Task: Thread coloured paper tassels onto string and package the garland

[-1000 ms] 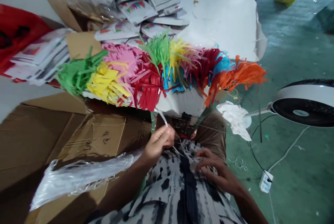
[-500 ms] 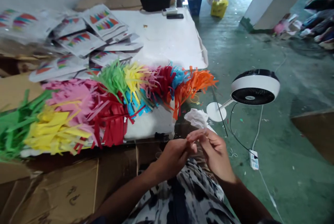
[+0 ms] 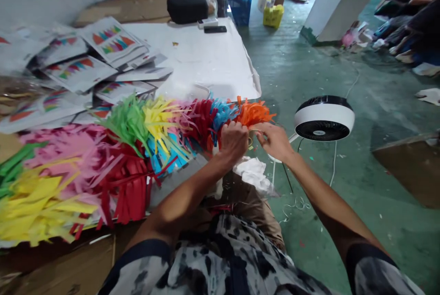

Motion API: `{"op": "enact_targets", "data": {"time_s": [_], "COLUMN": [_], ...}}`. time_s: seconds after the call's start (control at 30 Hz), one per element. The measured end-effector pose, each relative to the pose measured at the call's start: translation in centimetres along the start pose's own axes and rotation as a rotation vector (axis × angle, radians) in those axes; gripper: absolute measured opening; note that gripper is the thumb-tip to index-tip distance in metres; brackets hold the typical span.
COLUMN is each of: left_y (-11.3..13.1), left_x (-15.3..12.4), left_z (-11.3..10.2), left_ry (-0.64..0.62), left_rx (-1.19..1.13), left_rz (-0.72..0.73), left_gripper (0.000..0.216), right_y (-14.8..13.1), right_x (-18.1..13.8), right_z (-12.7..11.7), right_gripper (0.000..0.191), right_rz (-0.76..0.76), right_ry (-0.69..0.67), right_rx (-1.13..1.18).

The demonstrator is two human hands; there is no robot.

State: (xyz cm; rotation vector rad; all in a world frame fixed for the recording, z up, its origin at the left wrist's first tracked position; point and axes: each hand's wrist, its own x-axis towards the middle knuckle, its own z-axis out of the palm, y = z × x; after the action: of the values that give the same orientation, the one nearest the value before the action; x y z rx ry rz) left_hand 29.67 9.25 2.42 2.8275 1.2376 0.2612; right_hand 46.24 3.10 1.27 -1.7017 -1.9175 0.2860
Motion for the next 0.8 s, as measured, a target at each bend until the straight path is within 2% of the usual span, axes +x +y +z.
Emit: {"op": "enact_targets", "data": {"time_s": [0.1, 0.2, 0.37, 0.43, 0.5, 0.57, 0.63, 0.7, 0.77, 0.8], "left_y": [-0.6, -1.8, -3.6, -3.7, -3.6, -3.5, -3.5, -3.7, -4.0, -4.2], "left_x": [-0.7, -1.5, -1.5, -1.3, -1.2, -1.0, -0.6, -0.1, 0.5, 0.7], "left_z": [-0.3, -0.8, -0.5, -0.4, -0.4, -0.2, 0.6, 1.9, 3.2, 3.8], "left_ry": [0.034, 0.135, 0.206, 0.268, 0.329, 0.342, 0.257, 0.082, -0.043, -0.063], "left_rx": [-0.007, -0.109, -0.595, -0.651, -0.687, -0.808, -1.035, -1.219, -1.255, -1.234], "left_rz": [0.027, 0.047, 0.007, -0.026, -0.02, -0.007, 0.004, 0.017, 0.01, -0.003], "left_gripper": [0.017, 0.013, 0.012, 0.012, 0.013, 0.011, 0.014, 0.036, 0.05, 0.051], "right_y": [0.6, 0.7, 0.3, -0.2, -0.6, -0.8, -0.9, -1.4, -2.6, -3.5], "right_x": [1.4, 1.6, 1.2, 1.0, 1.0, 1.3, 1.7, 2.1, 1.9, 1.4], "right_z": [0.7, 0.3, -0.6, -0.3, 0.2, 0.6, 0.5, -0.6, -2.9, -4.4], "right_gripper": [0.032, 0.034, 0.028, 0.031, 0.026, 0.025, 0.029, 0.031, 0.029, 0.028], "right_rz": [0.004, -0.009, -0.108, -0.092, -0.059, -0.058, -0.074, -0.055, 0.013, 0.058], "right_ry": [-0.125, -0.125, -0.12, -0.074, -0.017, 0.023, 0.059, 0.125, 0.228, 0.288], "right_rx": [-0.167, -0.176, -0.012, 0.116, 0.226, 0.265, 0.273, 0.309, 0.391, 0.439]}}
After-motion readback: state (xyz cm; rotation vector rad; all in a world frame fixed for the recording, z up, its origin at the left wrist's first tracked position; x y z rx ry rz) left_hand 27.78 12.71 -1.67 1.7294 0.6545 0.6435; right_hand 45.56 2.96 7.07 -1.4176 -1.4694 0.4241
